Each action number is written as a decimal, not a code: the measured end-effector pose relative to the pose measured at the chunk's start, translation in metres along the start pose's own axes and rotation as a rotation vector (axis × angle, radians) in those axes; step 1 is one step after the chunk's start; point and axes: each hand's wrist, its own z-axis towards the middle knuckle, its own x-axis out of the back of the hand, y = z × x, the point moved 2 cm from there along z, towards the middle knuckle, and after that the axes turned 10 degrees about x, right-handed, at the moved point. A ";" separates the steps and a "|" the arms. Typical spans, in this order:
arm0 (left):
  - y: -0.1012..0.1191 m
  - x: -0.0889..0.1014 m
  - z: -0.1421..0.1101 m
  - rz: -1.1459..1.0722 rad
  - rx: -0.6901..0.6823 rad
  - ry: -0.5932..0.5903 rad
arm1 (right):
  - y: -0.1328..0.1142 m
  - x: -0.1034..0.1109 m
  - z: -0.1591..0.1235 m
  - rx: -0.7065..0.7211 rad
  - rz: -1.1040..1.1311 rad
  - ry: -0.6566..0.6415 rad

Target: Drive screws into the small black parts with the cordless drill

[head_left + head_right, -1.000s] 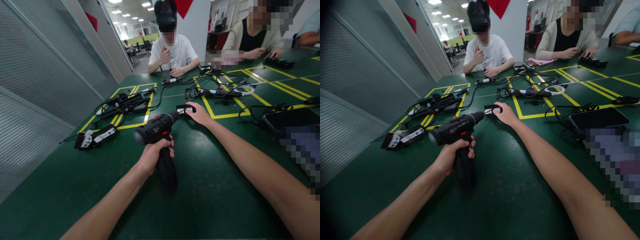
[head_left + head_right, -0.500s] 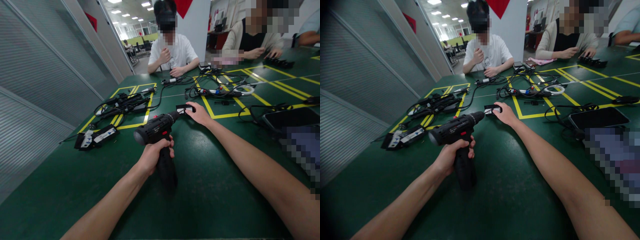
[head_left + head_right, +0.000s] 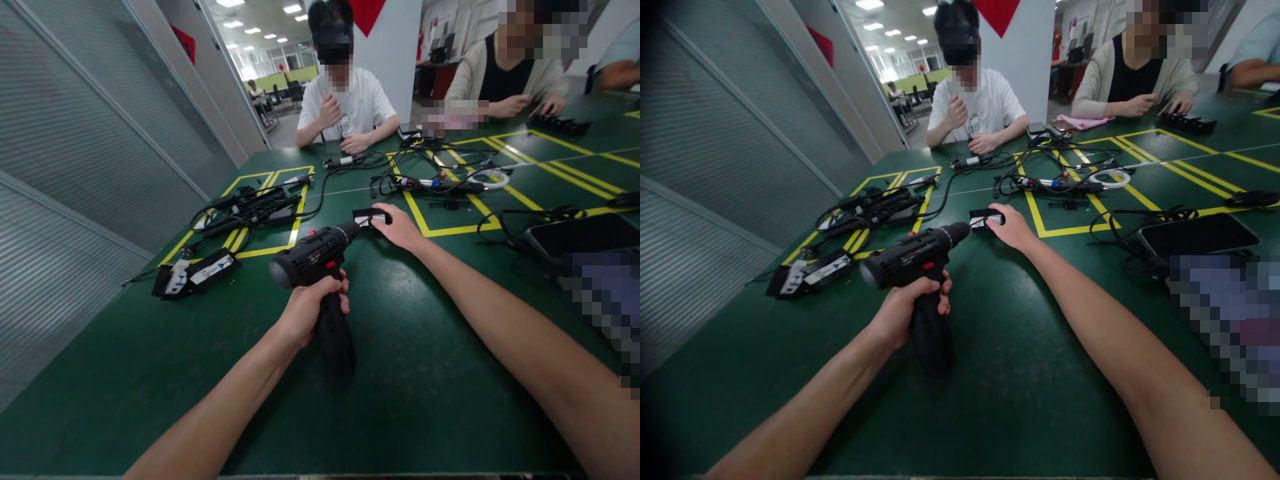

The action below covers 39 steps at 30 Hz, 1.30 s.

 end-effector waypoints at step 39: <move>0.001 -0.002 0.000 -0.021 -0.014 -0.014 | 0.001 0.000 -0.001 -0.002 -0.013 0.007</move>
